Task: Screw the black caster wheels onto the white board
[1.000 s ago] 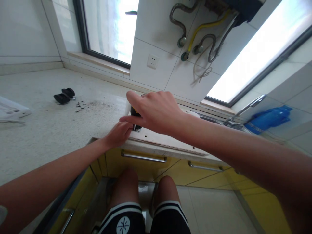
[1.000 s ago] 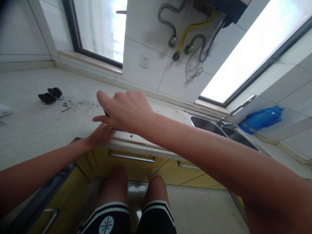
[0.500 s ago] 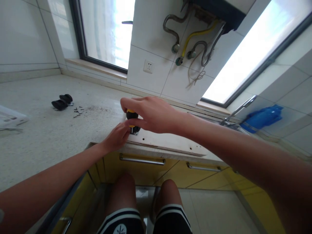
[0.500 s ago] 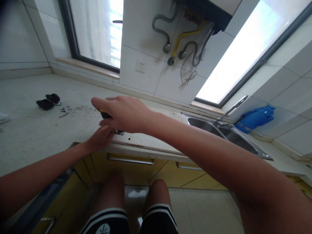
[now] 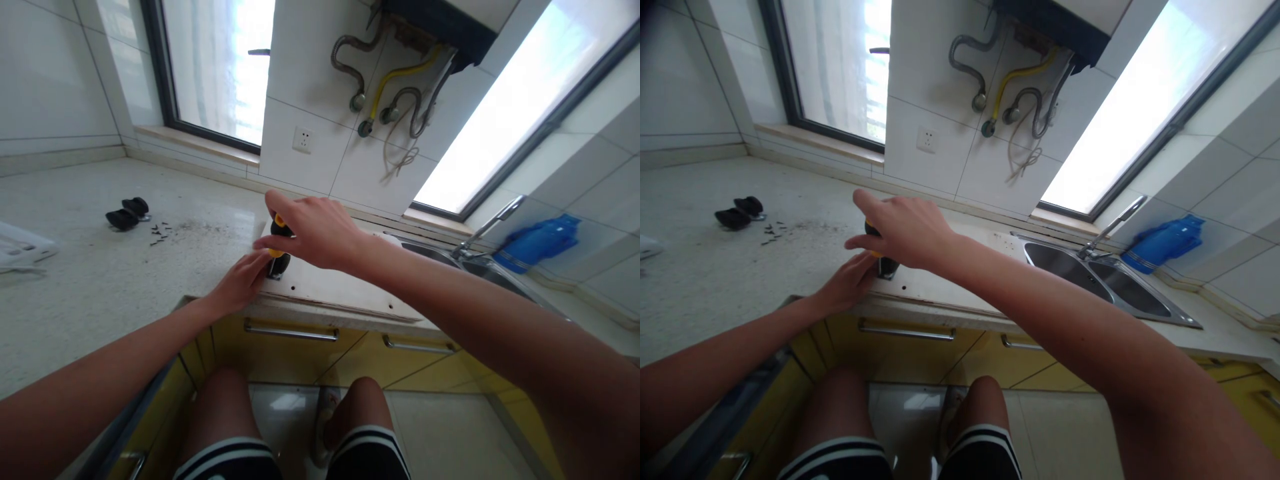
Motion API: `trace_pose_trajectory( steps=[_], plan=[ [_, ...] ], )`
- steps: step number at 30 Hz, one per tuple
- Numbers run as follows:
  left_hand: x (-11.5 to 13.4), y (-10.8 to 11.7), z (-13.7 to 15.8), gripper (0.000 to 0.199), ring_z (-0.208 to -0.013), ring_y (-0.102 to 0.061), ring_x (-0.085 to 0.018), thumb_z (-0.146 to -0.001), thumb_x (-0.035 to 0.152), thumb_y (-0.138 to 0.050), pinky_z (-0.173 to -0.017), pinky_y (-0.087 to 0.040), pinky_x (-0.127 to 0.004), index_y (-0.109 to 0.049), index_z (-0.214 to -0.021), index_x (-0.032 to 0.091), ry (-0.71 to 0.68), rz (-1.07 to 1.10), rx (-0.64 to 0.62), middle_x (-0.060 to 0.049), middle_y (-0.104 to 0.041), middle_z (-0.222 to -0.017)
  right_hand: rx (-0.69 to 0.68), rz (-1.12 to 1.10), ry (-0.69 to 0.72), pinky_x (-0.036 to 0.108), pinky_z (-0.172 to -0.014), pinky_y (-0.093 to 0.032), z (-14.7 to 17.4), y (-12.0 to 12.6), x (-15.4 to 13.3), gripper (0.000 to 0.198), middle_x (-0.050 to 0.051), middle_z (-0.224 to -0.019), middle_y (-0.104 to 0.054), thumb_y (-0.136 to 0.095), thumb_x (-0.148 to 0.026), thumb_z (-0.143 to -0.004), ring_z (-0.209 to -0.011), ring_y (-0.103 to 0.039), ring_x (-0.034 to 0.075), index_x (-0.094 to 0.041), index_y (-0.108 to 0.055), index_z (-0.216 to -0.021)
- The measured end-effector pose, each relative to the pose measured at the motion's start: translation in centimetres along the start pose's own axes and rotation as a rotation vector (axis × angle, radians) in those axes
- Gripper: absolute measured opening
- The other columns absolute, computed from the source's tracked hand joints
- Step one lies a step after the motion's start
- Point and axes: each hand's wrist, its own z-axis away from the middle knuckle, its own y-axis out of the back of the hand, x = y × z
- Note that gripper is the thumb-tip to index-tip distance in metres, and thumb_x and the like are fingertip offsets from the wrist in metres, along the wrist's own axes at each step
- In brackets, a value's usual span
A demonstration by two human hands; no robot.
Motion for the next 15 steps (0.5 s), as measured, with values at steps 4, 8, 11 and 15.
trace_pose_trajectory(
  steps=[4, 8, 11, 15],
  plan=[
    [0.0, 0.0, 0.0, 0.041, -0.108, -0.074, -0.029, -0.108, 0.017, -0.046, -0.098, -0.061, -0.043, -0.066, -0.143, 0.024, -0.016, -0.008, 0.018, -0.012, -0.077, -0.123, -0.146, -0.093, 0.231, 0.033, -0.073, -0.030, -0.4, 1.0, -0.1, 0.023, 0.005, -0.128, -0.077, -0.074, -0.026, -0.105, -0.097, -0.063, 0.017, -0.022, -0.061, -0.123],
    [0.2, 0.1, 0.0, 0.041, -0.108, -0.074, -0.028, -0.106, 0.014, -0.046, -0.096, -0.061, -0.041, -0.067, -0.140, 0.024, -0.026, -0.024, 0.023, -0.011, -0.076, -0.121, 0.011, 0.027, -0.020, 0.035, -0.070, -0.024, -0.8, 0.6, -0.6, 0.037, 0.010, -0.111, -0.080, -0.063, -0.053, -0.111, -0.087, -0.062, 0.022, -0.021, -0.060, -0.128],
    [0.2, 0.1, 0.0, 0.042, -0.105, -0.074, -0.027, -0.106, 0.013, -0.046, -0.094, -0.061, -0.040, -0.066, -0.141, 0.024, -0.032, -0.034, 0.027, -0.010, -0.076, -0.118, -0.120, -0.039, 0.117, 0.034, -0.073, -0.029, -1.1, 0.7, -0.5, 0.028, 0.009, -0.122, -0.079, -0.074, -0.037, -0.106, -0.097, -0.064, 0.021, -0.021, -0.061, -0.125],
    [-0.1, -0.1, 0.0, 0.041, -0.107, -0.074, -0.029, -0.104, 0.013, -0.047, -0.094, -0.060, -0.041, -0.067, -0.138, 0.022, -0.040, -0.026, 0.037, -0.012, -0.077, -0.117, -0.066, -0.102, 0.216, 0.034, -0.073, -0.028, -1.3, 0.6, -0.9, 0.020, 0.006, -0.125, -0.079, -0.065, -0.035, -0.112, -0.095, -0.062, 0.019, -0.022, -0.061, -0.127]
  ],
)
